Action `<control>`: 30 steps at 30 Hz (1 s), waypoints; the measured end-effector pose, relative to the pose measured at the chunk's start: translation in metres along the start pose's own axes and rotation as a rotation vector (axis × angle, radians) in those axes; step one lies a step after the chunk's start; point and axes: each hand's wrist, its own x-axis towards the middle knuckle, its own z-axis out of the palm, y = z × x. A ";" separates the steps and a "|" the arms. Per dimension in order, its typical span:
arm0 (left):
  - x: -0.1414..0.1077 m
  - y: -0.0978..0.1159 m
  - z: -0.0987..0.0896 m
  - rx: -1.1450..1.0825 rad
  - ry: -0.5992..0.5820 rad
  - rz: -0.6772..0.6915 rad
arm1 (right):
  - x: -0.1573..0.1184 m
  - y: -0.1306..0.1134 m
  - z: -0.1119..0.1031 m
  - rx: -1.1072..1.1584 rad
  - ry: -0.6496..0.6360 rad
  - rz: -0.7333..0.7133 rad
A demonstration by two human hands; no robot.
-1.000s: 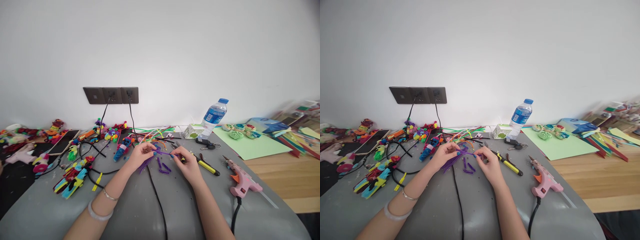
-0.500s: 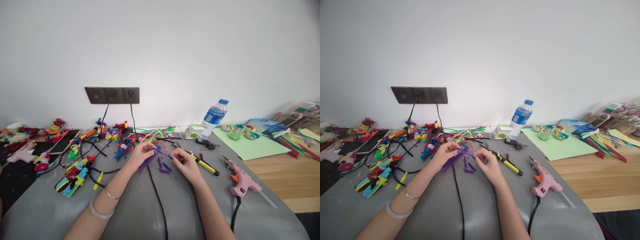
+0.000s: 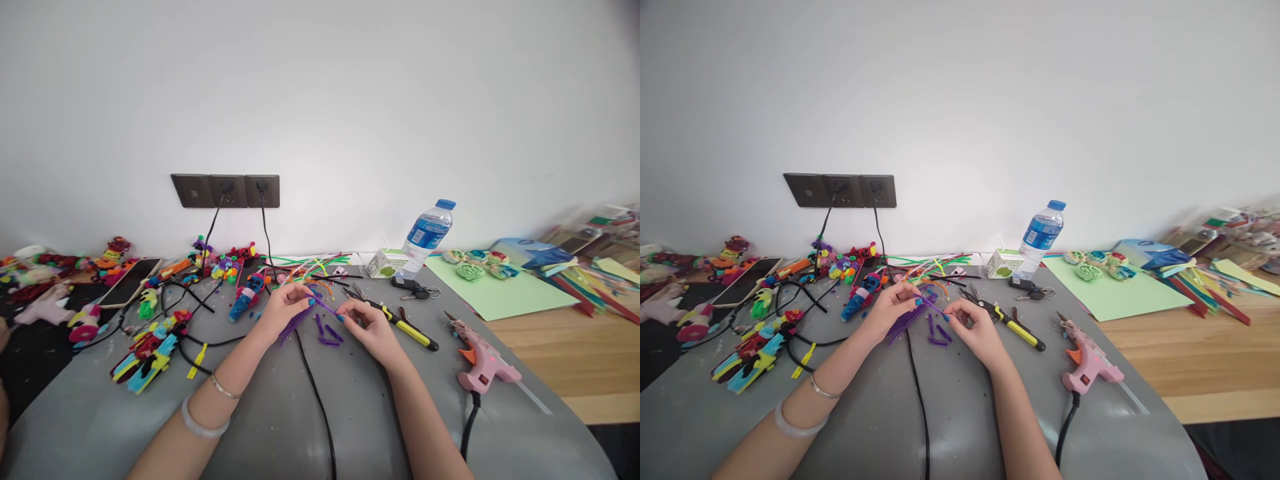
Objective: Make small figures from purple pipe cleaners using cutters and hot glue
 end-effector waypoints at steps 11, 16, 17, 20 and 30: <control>0.001 -0.004 0.000 0.142 0.016 0.085 | 0.001 0.001 0.002 0.029 -0.006 0.034; 0.002 -0.007 -0.001 0.176 0.019 0.109 | 0.002 0.000 0.002 0.017 0.000 0.032; 0.002 -0.008 -0.001 0.185 0.016 0.114 | 0.002 0.000 0.002 0.015 -0.001 0.030; 0.002 -0.009 -0.001 0.209 0.008 0.122 | 0.001 0.000 0.002 0.006 -0.002 0.024; 0.002 -0.008 0.000 0.200 -0.021 0.113 | 0.001 -0.002 0.001 -0.026 0.010 0.019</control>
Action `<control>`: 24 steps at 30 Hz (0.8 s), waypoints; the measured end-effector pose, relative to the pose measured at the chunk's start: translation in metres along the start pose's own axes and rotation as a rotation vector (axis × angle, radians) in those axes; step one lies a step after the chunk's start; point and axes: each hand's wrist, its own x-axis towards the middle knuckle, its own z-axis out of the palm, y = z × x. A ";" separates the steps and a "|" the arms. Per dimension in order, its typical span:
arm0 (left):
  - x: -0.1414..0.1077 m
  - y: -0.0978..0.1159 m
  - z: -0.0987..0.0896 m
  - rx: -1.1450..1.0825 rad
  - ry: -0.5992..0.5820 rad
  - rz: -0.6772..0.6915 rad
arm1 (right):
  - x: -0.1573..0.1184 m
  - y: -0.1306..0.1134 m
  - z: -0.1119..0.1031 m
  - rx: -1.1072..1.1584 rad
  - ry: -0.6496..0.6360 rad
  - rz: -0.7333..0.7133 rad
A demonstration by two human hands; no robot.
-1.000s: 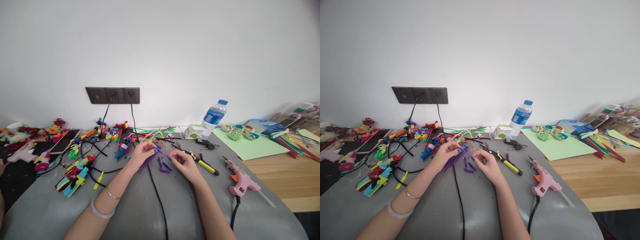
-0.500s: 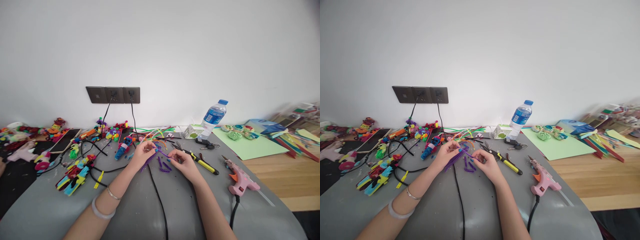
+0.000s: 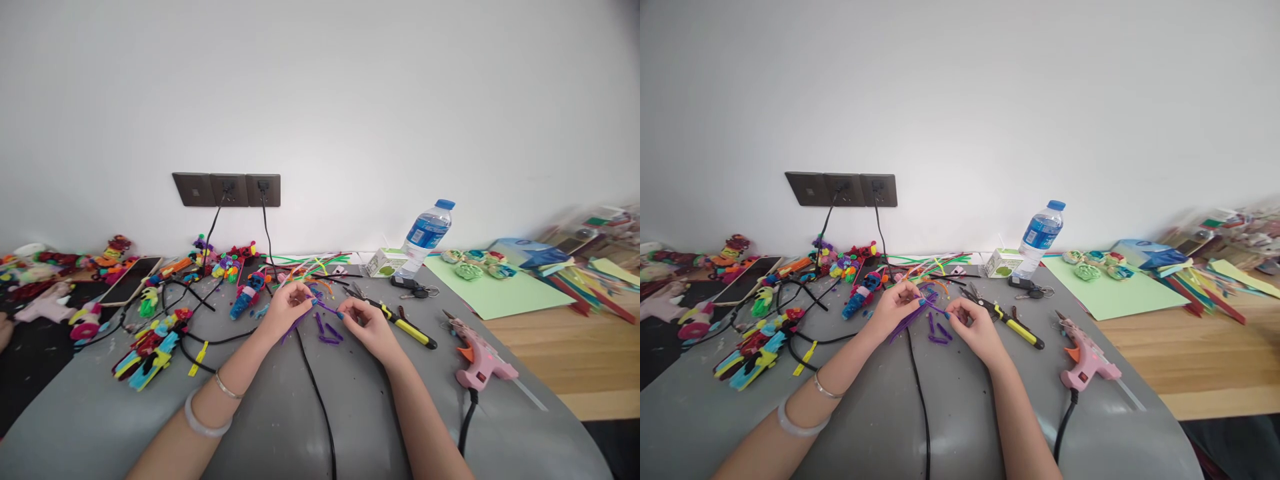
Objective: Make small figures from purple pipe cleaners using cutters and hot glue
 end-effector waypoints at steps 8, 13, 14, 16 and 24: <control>0.000 0.001 -0.001 -0.018 -0.022 -0.004 | -0.001 0.004 -0.002 0.038 0.014 0.017; -0.001 0.002 -0.001 -0.034 -0.084 -0.019 | 0.000 0.006 -0.003 0.090 0.069 0.012; -0.001 0.002 -0.001 -0.040 -0.091 -0.027 | 0.000 0.006 -0.003 0.099 0.076 0.011; -0.001 0.001 -0.001 -0.054 -0.100 -0.044 | 0.000 0.007 -0.003 0.110 0.086 0.010; -0.001 0.000 -0.002 -0.060 -0.173 -0.072 | 0.001 0.008 -0.004 0.159 0.108 0.016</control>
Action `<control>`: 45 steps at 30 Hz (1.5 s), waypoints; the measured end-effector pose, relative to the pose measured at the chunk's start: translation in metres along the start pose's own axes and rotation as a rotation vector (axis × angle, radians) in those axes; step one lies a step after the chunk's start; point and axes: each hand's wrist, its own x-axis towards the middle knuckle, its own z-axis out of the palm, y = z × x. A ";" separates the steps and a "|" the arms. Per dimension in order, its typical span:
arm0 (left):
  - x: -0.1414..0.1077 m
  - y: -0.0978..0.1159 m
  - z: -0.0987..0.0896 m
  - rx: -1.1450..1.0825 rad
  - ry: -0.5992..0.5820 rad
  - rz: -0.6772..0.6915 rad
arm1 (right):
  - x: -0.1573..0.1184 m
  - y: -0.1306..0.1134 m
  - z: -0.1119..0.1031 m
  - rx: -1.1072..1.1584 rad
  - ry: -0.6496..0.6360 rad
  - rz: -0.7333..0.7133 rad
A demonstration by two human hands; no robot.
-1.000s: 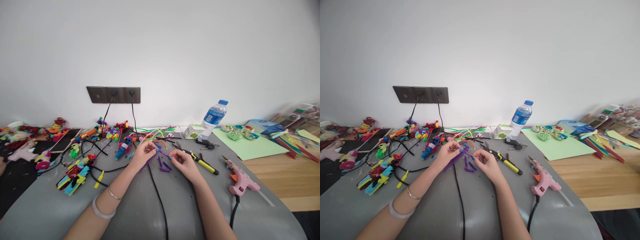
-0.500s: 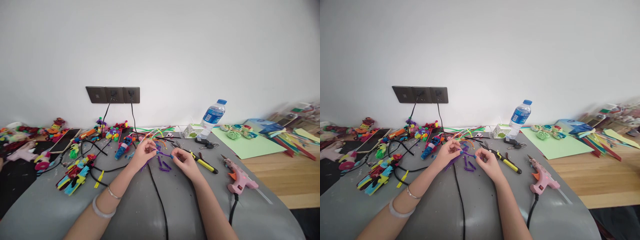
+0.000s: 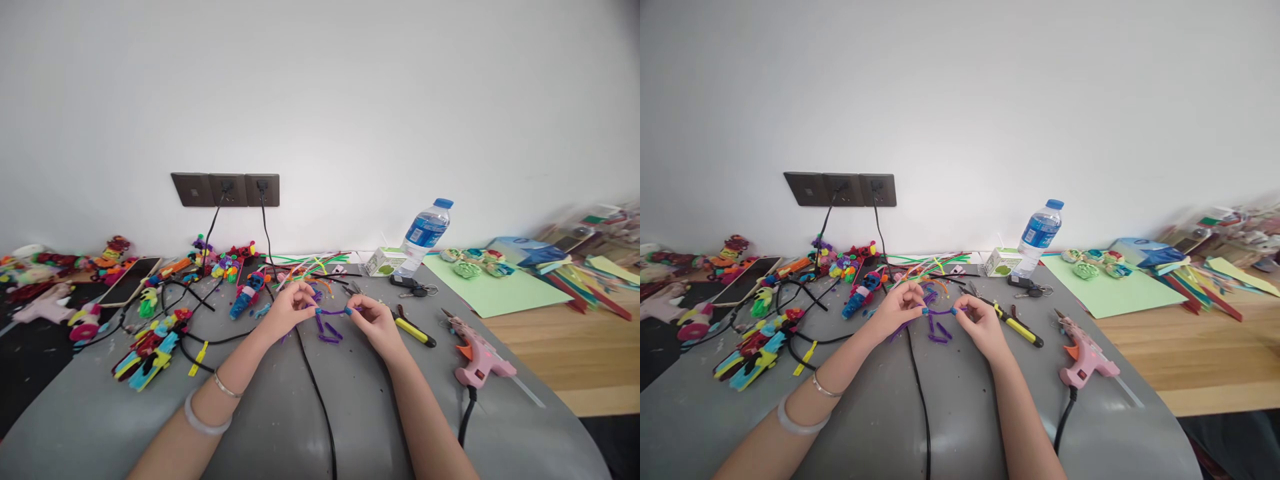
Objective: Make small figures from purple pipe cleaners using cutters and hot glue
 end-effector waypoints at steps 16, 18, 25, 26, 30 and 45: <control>-0.003 0.002 0.002 0.010 -0.143 -0.078 | 0.001 0.001 -0.001 0.058 0.012 0.022; -0.004 0.002 0.003 -0.003 -0.165 -0.092 | 0.001 0.001 -0.001 0.088 -0.017 0.046; -0.007 0.007 0.006 0.027 -0.240 -0.117 | 0.001 -0.002 0.000 0.146 -0.086 0.088; -0.007 0.007 0.006 0.028 -0.246 -0.116 | 0.001 -0.002 0.000 0.148 -0.086 0.089; -0.007 0.008 0.007 0.027 -0.256 -0.117 | 0.000 0.000 0.001 0.147 -0.084 0.090; -0.006 0.001 0.012 -0.012 -0.352 -0.132 | -0.001 0.000 0.001 0.164 -0.170 0.098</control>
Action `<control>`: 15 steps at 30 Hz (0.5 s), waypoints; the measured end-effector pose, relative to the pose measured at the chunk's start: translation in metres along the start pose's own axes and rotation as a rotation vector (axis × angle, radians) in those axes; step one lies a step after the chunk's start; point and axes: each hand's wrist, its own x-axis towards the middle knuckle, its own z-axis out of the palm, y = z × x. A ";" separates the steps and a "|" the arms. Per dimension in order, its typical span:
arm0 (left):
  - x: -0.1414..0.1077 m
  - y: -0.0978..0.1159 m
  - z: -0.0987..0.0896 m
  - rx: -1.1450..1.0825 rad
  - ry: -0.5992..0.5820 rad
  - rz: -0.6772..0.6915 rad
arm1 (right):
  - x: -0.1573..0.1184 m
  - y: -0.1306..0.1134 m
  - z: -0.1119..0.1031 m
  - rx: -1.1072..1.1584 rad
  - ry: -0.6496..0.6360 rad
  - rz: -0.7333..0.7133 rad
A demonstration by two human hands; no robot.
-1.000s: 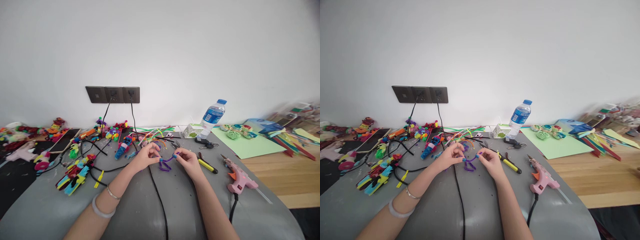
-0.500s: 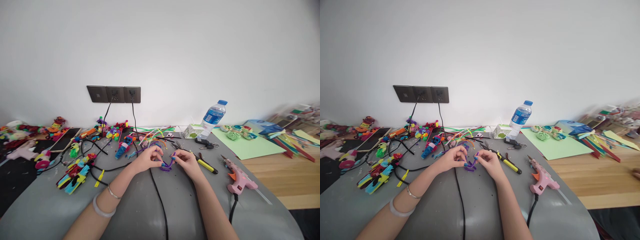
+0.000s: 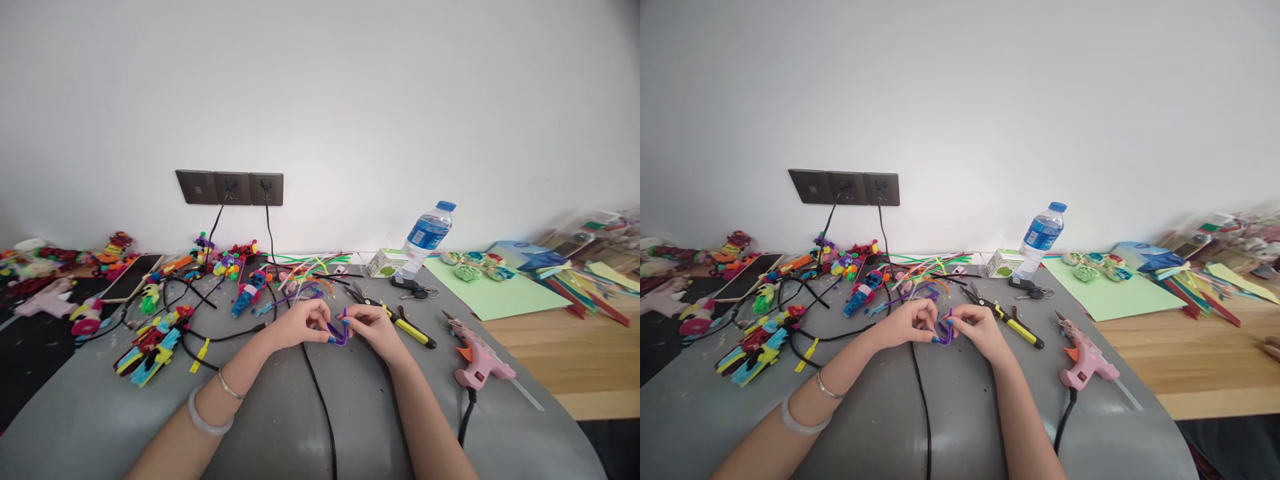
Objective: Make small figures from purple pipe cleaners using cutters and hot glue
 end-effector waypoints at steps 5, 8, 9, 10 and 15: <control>-0.002 0.002 0.001 -0.006 -0.010 -0.005 | 0.000 -0.001 0.001 0.043 0.017 0.019; -0.002 0.005 0.001 0.005 -0.016 -0.005 | 0.000 -0.001 0.001 0.009 -0.006 0.022; -0.002 0.005 0.001 0.012 -0.017 -0.002 | 0.000 -0.001 0.001 -0.003 -0.018 0.021; -0.002 0.005 0.001 0.022 -0.017 0.001 | 0.000 -0.001 0.001 -0.014 -0.031 0.020; -0.002 0.005 0.001 0.047 0.017 0.030 | 0.000 -0.002 0.000 -0.031 -0.016 0.017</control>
